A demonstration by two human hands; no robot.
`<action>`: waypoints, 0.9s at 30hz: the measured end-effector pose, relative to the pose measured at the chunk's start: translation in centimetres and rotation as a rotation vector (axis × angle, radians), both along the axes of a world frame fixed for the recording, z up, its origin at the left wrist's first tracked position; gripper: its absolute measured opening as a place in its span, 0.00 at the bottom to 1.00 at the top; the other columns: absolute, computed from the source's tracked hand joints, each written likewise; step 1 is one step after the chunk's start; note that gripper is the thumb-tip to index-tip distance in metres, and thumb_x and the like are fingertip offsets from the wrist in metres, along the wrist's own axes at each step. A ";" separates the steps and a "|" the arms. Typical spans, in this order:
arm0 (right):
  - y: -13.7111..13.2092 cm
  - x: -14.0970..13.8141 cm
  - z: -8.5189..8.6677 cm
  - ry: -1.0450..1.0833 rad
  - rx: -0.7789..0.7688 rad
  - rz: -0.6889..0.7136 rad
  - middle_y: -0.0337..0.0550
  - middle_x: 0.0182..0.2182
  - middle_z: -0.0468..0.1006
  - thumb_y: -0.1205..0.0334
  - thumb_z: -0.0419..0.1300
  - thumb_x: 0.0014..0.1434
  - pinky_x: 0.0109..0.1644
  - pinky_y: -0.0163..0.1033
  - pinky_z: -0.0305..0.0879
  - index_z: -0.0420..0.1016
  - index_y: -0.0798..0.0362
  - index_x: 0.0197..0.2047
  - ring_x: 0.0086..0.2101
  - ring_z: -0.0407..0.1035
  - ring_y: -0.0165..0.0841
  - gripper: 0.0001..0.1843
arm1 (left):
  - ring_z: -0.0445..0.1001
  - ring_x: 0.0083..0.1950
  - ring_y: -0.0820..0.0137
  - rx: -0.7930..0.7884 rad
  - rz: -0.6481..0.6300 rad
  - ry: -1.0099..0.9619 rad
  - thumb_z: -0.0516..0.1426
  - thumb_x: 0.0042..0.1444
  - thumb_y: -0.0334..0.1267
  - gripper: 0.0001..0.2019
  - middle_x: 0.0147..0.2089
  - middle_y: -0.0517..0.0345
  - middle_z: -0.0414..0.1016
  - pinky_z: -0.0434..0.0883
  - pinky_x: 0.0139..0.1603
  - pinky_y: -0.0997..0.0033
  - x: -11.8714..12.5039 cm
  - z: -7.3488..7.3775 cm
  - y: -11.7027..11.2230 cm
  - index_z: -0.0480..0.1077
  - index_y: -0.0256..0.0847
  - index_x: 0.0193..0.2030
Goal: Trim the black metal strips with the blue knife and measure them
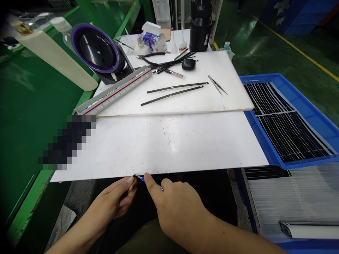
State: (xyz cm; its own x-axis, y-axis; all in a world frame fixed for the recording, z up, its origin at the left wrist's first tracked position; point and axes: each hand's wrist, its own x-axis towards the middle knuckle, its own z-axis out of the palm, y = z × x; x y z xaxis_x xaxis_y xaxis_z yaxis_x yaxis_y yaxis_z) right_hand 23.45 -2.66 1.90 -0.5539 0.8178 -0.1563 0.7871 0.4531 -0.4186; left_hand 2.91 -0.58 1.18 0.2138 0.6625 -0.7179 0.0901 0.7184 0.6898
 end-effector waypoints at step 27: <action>-1.2 -1.0 -0.1 -0.151 0.108 0.009 0.42 0.30 0.71 0.77 0.51 0.50 0.18 0.38 0.39 0.48 0.57 0.71 0.20 0.65 0.31 0.45 | 0.46 0.20 0.79 0.104 -0.007 0.031 0.53 0.60 0.53 0.20 0.20 0.67 0.52 0.44 0.18 0.80 -0.1 -0.4 -0.3 0.58 0.40 0.26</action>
State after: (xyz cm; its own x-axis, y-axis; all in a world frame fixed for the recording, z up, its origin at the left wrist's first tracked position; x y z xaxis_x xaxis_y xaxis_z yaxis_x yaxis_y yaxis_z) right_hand 22.47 -3.81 1.83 -0.5381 0.8296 -0.1492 0.8330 0.4963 -0.2447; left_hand 2.82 -0.84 0.75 0.1973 0.7327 -0.6514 0.1171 0.6421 0.7576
